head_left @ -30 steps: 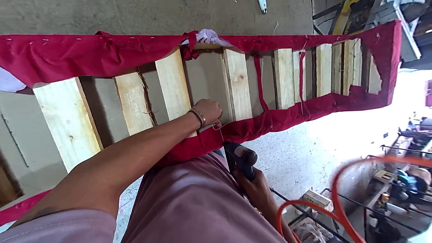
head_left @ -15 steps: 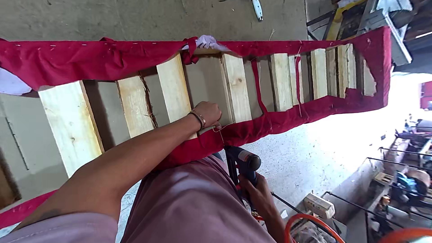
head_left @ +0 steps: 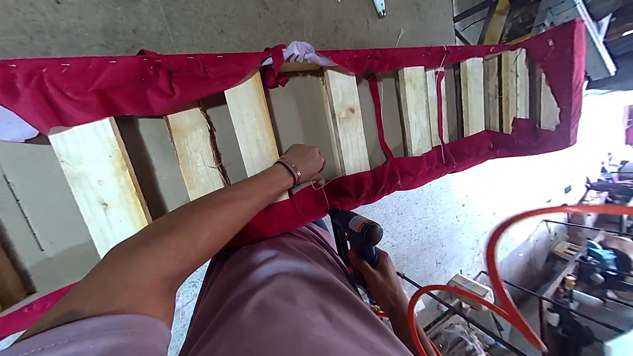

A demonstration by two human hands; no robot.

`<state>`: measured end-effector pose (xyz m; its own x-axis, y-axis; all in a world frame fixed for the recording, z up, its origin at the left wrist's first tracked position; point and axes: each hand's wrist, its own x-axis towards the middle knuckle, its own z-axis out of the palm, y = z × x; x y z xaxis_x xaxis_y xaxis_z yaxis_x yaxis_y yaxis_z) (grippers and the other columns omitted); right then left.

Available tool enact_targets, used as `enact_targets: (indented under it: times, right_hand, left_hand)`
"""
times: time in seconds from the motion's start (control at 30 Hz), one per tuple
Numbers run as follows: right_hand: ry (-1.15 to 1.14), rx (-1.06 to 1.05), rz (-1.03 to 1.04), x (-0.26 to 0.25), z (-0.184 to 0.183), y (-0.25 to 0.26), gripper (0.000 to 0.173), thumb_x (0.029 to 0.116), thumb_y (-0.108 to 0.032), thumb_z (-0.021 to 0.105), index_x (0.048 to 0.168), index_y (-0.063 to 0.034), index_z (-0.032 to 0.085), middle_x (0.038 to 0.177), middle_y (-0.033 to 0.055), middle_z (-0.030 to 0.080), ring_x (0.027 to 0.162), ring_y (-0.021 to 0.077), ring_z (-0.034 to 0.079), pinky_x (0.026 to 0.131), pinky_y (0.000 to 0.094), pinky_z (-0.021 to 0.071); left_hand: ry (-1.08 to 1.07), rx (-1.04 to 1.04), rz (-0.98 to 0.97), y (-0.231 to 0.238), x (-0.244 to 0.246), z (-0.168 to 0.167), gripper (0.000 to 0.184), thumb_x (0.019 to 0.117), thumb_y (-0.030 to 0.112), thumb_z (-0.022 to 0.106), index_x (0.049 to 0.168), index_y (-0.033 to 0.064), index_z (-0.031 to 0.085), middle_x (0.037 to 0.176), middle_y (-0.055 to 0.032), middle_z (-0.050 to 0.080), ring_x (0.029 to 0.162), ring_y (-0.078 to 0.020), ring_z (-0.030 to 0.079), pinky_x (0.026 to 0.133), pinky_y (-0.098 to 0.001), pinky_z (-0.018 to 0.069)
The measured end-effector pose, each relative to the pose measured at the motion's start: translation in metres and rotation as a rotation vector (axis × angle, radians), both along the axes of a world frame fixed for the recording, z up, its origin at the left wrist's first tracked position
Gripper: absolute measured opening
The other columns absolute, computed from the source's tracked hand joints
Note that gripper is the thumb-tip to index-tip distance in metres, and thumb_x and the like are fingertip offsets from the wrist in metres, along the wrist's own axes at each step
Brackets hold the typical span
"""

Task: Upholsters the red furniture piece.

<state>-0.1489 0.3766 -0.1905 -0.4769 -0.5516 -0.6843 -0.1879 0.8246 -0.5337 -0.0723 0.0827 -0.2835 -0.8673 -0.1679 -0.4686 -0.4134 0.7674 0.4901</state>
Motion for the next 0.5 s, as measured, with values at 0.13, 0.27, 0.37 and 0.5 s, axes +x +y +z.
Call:
enact_targets:
  times: [0.13,0.27,0.37,0.5]
  right_hand:
    - [0.009,0.081,0.043,0.000,0.007,-0.007,0.038,0.0884,-0.048,0.064,0.098,-0.0122,0.071,0.068,-0.0021,0.063,0.056,0.0116,0.061,0.055,0.0357,0.0544]
    - [-0.174,-0.237,-0.211,-0.020,0.027,0.001,0.023,0.0915,-0.031,0.062,0.096,-0.0084,0.061,0.062,-0.0032,0.059,0.049,0.0093,0.056,0.047,0.0293,0.0514]
    - [-0.127,-0.400,-0.273,-0.050,0.056,0.013,0.017,0.0929,-0.030,0.062,0.093,-0.0134,0.061,0.064,-0.0037,0.062,0.050,0.0092,0.059,0.048,0.0282,0.0536]
    - [0.289,-0.350,0.031,-0.098,0.096,-0.016,0.028,0.0955,-0.021,0.060,0.109,0.0028,0.059,0.072,-0.0010,0.063,0.058,0.0093,0.063,0.056,0.0318,0.0581]
  left_hand:
    - [-0.002,0.015,-0.006,0.002,0.001,-0.003,0.058,0.0982,0.056,0.062,0.087,-0.0008,0.068,0.092,-0.0216,0.068,0.093,-0.0411,0.069,0.075,-0.0607,0.0537]
    - [0.033,-0.005,0.007,-0.006,0.001,0.000,0.061,0.0955,0.060,0.062,0.086,0.0006,0.070,0.091,-0.0205,0.069,0.091,-0.0408,0.069,0.074,-0.0616,0.0535]
    - [0.063,0.069,0.027,-0.002,0.003,-0.008,0.058,0.0918,0.061,0.067,0.093,0.0036,0.074,0.094,-0.0187,0.071,0.094,-0.0396,0.069,0.079,-0.0634,0.0538]
    - [0.196,0.230,0.267,-0.024,0.001,-0.010,0.034,0.0981,0.035,0.069,0.101,0.0016,0.073,0.104,-0.0192,0.071,0.106,-0.0379,0.067,0.092,-0.0612,0.0524]
